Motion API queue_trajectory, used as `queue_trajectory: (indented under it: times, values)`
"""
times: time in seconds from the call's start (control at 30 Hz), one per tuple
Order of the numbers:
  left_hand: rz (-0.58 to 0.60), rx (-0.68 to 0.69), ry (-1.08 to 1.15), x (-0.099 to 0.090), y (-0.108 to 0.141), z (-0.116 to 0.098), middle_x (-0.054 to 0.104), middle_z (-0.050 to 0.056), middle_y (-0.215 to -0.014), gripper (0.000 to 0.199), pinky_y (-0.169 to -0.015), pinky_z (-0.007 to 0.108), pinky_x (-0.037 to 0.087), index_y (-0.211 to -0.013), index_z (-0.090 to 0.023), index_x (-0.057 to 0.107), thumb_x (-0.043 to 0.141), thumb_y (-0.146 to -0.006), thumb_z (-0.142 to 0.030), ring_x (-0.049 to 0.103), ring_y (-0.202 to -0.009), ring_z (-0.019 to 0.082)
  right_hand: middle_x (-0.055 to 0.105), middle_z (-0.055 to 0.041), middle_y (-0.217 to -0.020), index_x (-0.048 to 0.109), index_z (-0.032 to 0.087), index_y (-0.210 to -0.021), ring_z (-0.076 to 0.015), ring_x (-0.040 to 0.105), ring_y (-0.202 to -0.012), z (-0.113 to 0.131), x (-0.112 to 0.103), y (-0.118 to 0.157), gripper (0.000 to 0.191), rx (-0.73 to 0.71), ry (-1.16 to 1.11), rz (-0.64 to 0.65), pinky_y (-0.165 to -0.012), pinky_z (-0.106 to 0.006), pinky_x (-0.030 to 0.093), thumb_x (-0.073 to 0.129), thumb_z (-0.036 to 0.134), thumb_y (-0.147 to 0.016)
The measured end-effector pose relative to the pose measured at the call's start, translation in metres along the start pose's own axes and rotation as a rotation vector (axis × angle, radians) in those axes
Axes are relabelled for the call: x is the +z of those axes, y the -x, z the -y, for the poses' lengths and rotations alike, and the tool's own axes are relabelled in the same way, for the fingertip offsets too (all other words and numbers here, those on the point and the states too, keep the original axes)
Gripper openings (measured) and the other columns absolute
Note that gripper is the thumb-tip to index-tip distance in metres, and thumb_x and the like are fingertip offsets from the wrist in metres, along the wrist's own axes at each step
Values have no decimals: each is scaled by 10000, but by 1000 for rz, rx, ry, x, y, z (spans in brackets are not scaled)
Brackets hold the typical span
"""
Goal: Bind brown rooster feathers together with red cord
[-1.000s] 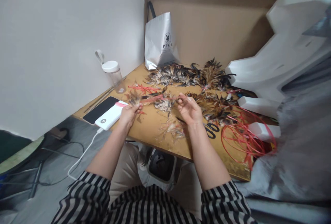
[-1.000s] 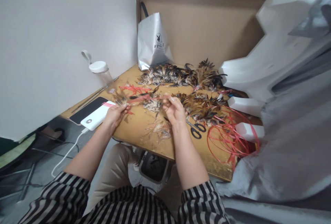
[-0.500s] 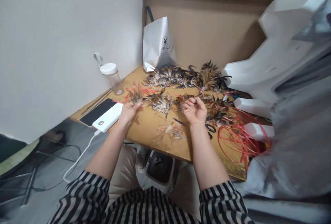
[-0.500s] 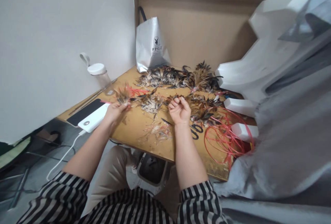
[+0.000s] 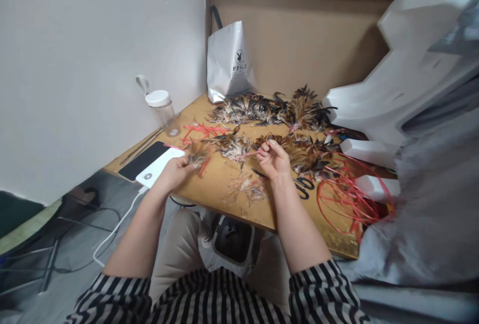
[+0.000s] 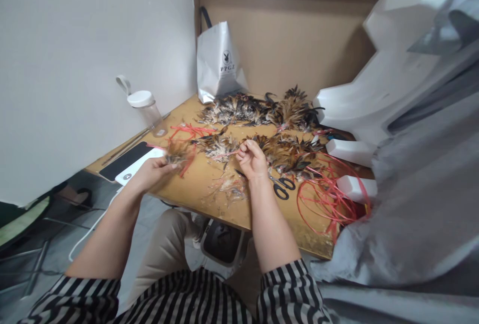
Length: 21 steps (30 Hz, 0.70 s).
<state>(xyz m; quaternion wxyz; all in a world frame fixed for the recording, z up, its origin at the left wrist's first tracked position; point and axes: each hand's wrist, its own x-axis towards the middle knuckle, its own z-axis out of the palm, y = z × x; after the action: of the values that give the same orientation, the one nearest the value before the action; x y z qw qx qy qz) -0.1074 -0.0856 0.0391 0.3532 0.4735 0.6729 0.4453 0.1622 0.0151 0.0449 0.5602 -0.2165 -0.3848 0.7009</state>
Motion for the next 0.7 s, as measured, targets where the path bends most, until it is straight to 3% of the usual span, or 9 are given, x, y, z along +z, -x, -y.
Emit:
queue_trajectory:
  times: [0.13,0.2,0.27,0.33,0.47,0.57,0.7]
  values:
    - [-125,97,129,-3,10,-21,640,26,-632,272,-481,207,355,-663,-131,675,728,-543,-370,524,-562,126,389,53,-576,420,210,-655,-69,349,-459,-4,3,0,252,23,39,24,-444,-214,288,638,332,-625]
    - [-21,94,321,3,12,-28,665,82,-724,280,-479,210,371,-688,-108,683,727,-559,-353,533,-576,123,404,52,-569,431,206,-657,-66,352,-457,-6,6,1,251,27,62,43,-441,-208,281,649,325,-621]
    - [186,32,501,15,14,-31,670,121,-796,298,-452,202,375,-783,-97,691,708,-599,-331,514,-543,98,422,49,-565,449,200,-655,-65,360,-460,-8,9,3,242,28,106,60,-439,-204,280,655,323,-625]
    - [284,-14,617,31,14,-32,671,132,-849,262,-423,168,370,-795,-95,692,702,-620,-290,500,-519,68,439,45,-559,462,195,-646,-65,366,-460,-11,11,5,235,28,168,74,-437,-203,285,653,332,-634]
    - [377,-135,661,61,10,-31,663,139,-947,287,-441,130,405,-893,-103,682,693,-644,-245,538,-525,50,460,41,-538,496,186,-650,-65,371,-446,-15,13,7,231,26,290,86,-426,-202,292,642,365,-652]
    - [405,-151,641,73,5,-28,638,139,-1038,262,-444,138,430,-858,-115,686,705,-630,-242,569,-545,64,474,41,-541,513,181,-656,-62,386,-448,-16,12,7,227,19,327,83,-433,-199,303,645,366,-655]
    - [472,-194,597,80,1,-23,678,137,-899,205,-445,146,437,-788,-108,690,699,-638,-249,583,-538,81,485,43,-533,518,179,-649,-61,401,-446,-16,14,8,220,20,331,84,-434,-197,307,652,353,-647]
